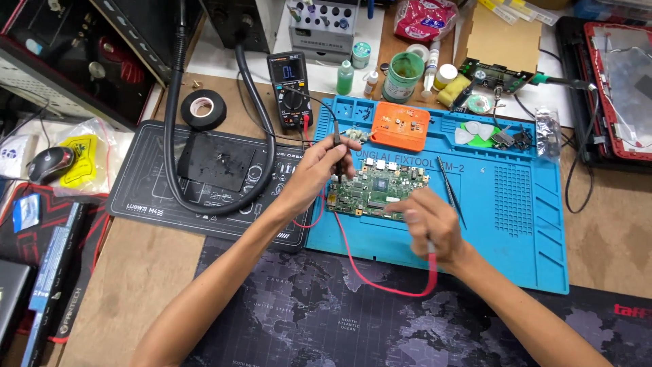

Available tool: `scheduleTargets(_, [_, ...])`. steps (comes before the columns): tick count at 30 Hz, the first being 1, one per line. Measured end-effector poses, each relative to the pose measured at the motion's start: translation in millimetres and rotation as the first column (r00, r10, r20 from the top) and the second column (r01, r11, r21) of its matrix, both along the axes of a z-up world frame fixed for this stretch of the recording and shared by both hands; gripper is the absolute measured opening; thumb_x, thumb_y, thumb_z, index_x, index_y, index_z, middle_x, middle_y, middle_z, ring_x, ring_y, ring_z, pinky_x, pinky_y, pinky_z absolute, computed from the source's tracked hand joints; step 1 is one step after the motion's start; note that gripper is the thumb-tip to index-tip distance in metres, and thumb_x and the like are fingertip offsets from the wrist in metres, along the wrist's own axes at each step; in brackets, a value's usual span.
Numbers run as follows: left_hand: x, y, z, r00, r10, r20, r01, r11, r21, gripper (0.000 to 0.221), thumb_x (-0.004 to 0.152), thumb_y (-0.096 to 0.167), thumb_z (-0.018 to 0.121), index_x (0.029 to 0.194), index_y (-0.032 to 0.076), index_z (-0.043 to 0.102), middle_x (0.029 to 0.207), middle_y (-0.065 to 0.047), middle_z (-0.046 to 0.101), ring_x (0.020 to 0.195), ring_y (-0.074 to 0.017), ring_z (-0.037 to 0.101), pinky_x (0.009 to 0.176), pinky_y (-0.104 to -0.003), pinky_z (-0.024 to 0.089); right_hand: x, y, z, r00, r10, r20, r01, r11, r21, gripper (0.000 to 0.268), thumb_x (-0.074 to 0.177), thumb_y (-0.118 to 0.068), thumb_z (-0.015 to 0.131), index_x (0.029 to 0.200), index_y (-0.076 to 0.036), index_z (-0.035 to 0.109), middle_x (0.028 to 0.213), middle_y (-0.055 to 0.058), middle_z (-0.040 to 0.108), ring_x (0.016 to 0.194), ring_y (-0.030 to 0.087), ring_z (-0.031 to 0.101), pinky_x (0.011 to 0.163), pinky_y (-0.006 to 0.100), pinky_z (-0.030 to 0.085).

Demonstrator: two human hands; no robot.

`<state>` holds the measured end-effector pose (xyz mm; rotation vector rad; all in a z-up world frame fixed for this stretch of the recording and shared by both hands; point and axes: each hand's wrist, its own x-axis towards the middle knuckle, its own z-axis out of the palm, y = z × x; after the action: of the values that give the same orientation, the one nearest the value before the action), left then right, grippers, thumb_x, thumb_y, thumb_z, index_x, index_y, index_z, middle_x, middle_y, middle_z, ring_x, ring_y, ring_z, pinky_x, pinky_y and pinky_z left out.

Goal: Testing a motherboard with a multimeter and then working on the internal wiring of a laptop screen assembly.

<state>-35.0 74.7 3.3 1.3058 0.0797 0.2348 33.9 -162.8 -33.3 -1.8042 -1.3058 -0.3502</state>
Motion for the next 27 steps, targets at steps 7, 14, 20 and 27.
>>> scheduleTargets(7, [5.2, -6.9, 7.4, 0.994, 0.035, 0.103, -0.053, 0.983, 0.177, 0.030, 0.109, 0.021, 0.054, 0.132, 0.006, 0.067, 0.119, -0.010, 0.056, 0.116, -0.0262, 0.067, 0.106, -0.044, 0.053, 25.9, -0.4, 24.0, 0.912, -0.037, -0.408, 0.071, 0.995, 0.067, 0.074, 0.106, -0.043, 0.010, 0.086, -0.007, 0.072, 0.055, 0.004, 0.042, 0.050, 0.020, 0.046, 0.054, 0.032, 0.042])
scheduleTargets(14, [-1.1, -7.8, 2.8, 0.979, 0.150, 0.136, -0.182, 0.946, 0.267, 0.022, 0.107, 0.015, 0.057, 0.122, 0.009, 0.072, 0.107, -0.007, 0.070, 0.098, -0.0135, 0.068, 0.093, -0.034, 0.058, 42.7, 13.9, 26.0, 0.710, 0.039, -0.703, 0.057, 0.992, 0.113, 0.021, 0.102, -0.008, 0.063, 0.119, 0.002, 0.071, 0.086, 0.015, 0.071, 0.075, 0.015, 0.069, 0.072, 0.031, 0.059])
scheduleTargets(20, [-9.4, -13.9, -1.6, 0.979, 0.175, 0.103, -0.199, 0.925, 0.322, 0.013, 0.103, 0.007, 0.060, 0.113, 0.003, 0.068, 0.100, -0.013, 0.069, 0.094, -0.0207, 0.071, 0.089, -0.040, 0.060, 34.0, 17.5, 23.5, 0.807, -0.065, -0.587, 0.065, 0.998, -0.022, 0.015, 0.099, -0.011, 0.068, 0.108, -0.002, 0.076, 0.067, 0.011, 0.070, 0.059, 0.016, 0.064, 0.062, 0.028, 0.053])
scheduleTargets(27, [-8.9, -14.5, -0.2, 0.978, 0.203, 0.047, -0.203, 0.874, 0.441, 0.006, 0.099, 0.002, 0.063, 0.105, 0.004, 0.065, 0.096, -0.014, 0.068, 0.094, -0.0254, 0.073, 0.087, -0.042, 0.061, 22.7, 24.3, 22.5, 0.862, -0.130, -0.490, 0.088, 0.990, -0.107, 0.010, 0.098, -0.016, 0.073, 0.104, -0.009, 0.076, 0.067, 0.006, 0.073, 0.062, 0.018, 0.067, 0.068, 0.029, 0.055])
